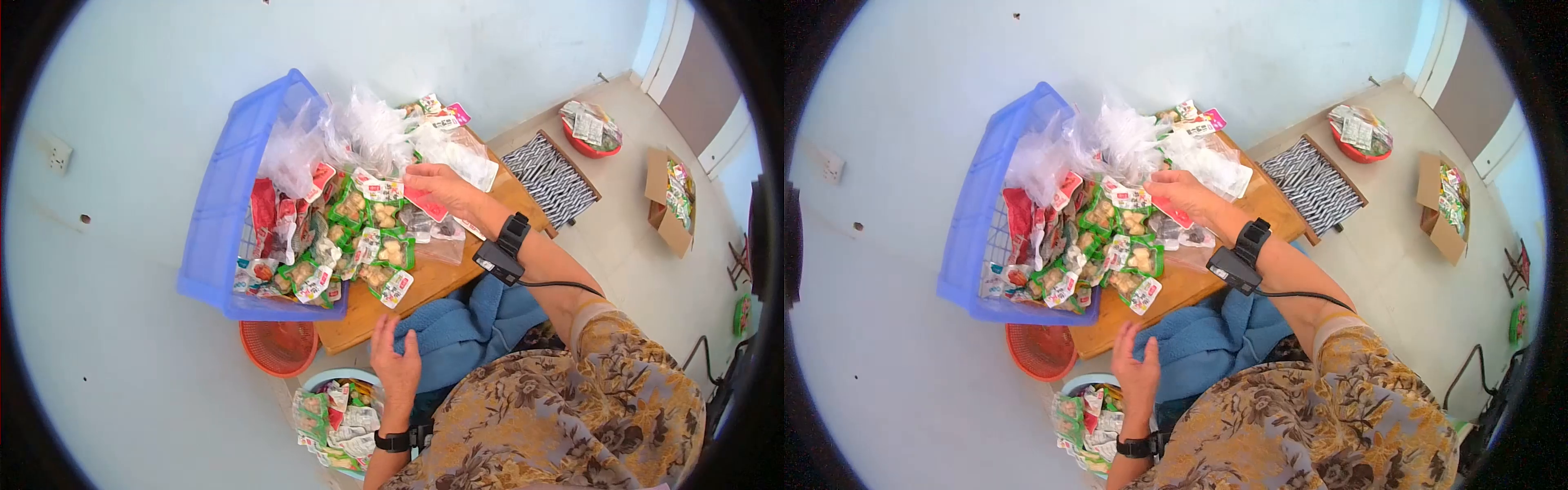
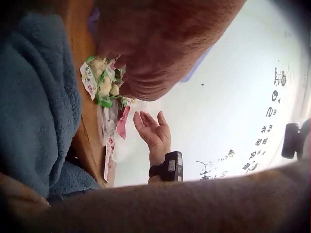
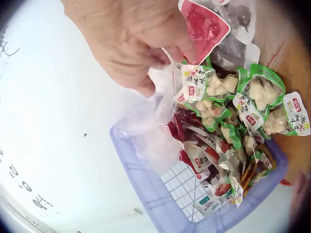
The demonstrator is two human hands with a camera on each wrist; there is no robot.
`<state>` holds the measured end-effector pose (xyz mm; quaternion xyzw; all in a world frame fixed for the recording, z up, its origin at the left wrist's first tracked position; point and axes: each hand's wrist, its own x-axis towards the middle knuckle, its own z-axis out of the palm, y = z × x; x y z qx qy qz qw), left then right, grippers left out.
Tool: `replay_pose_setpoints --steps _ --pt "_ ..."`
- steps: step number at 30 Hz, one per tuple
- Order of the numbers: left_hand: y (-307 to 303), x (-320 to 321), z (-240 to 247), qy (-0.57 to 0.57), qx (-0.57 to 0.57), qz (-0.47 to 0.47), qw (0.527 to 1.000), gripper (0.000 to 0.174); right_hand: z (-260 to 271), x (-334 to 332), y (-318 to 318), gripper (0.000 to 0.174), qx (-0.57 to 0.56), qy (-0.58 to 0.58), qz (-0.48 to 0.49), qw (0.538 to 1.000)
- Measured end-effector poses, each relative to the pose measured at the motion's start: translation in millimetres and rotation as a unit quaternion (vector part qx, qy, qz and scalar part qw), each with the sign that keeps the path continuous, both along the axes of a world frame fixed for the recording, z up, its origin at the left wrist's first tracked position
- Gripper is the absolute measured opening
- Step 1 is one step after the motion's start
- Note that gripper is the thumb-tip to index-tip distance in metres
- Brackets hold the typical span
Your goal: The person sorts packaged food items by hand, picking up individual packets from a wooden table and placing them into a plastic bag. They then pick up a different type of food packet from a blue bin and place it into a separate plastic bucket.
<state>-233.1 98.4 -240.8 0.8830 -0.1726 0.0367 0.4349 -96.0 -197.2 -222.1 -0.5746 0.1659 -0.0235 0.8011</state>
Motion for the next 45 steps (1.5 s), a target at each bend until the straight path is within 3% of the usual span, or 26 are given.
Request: replay_pose_setpoints --steps 5,7,11,13,14,16,18,20,21,23,24,27,30,35,38,40,42,43,45 --pt "0 5 -8 0.016 -0.013 -0.011 1.0 0.033 18 -16 5 0.048 -0.06 -0.107 -0.067 0.99" --pt "3 8 -13 0.013 -0.027 -0.019 0.999 0.034 30 -29 6 0.034 -0.24 -0.209 -0.105 0.942" --pt "-5 11 -2 0.067 -0.06 -0.019 0.996 0.037 56 -60 17 0.024 -0.324 -0.257 -0.146 0.899" --pt "-10 10 1 0.105 -0.108 -0.039 0.988 0.051 68 -83 23 0.019 -0.222 -0.242 -0.124 0.936" --pt "-13 8 5 0.112 -0.11 -0.03 0.987 0.051 75 -94 27 0.019 -0.222 -0.236 -0.114 0.939" --pt "-22 10 12 0.13 -0.194 -0.024 0.972 0.073 89 -115 37 0.011 -0.002 -0.238 -0.019 0.971" --pt "-16 13 -6 0.139 -0.211 -0.038 0.967 0.085 95 -133 53 0.01 0.049 -0.204 -0.008 0.978" --pt "-15 12 -4 0.164 -0.355 -0.107 0.914 0.08 79 -141 66 0.009 0.1 -0.162 0.018 0.982" --pt "-12 8 -6 0.163 -0.359 -0.067 0.916 0.08 67 -146 69 0.01 0.102 -0.128 0.031 0.986" --pt "-8 5 -10 0.217 -0.394 -0.093 0.888 0.064 43 -152 69 0.011 0.106 -0.088 0.065 0.988" --pt "-5 0 -11 0.212 -0.4 -0.072 0.889 0.064 27 -156 67 0.012 0.103 -0.072 0.087 0.988" --pt "0 -7 0 0.12 -0.37 -0.04 0.92 0.032 2 -166 60 0.014 0.07 -0.04 0.099 0.992" --pt "11 -12 -14 0.217 -0.395 -0.009 0.893 0.028 5 -165 61 0.019 -0.006 -0.02 0.08 0.997" --pt "25 -24 -15 0.248 -0.336 -0.038 0.908 0.027 5 -162 76 0.033 -0.078 -0.06 0.029 0.995" --pt "29 -28 -14 0.25 -0.286 -0.037 0.924 0.03 4 -162 71 0.034 -0.077 -0.08 0.106 0.988" --pt "34 -30 -17 0.254 -0.266 -0.035 0.929 0.033 -7 -158 60 0.028 -0.115 -0.018 0.18 0.977" --pt "40 -29 -24 0.302 -0.304 0.001 0.903 0.038 -14 -154 60 0.026 -0.073 -0.002 0.15 0.986" --pt "41 -28 -20 0.306 -0.304 -0.017 0.902 0.038 -15 -154 58 0.024 -0.03 0.011 0.121 0.992" --pt "46 -27 -11 0.284 -0.333 0.039 0.898 0.038 -13 -154 61 0.023 -0.011 0.016 0.106 0.994"
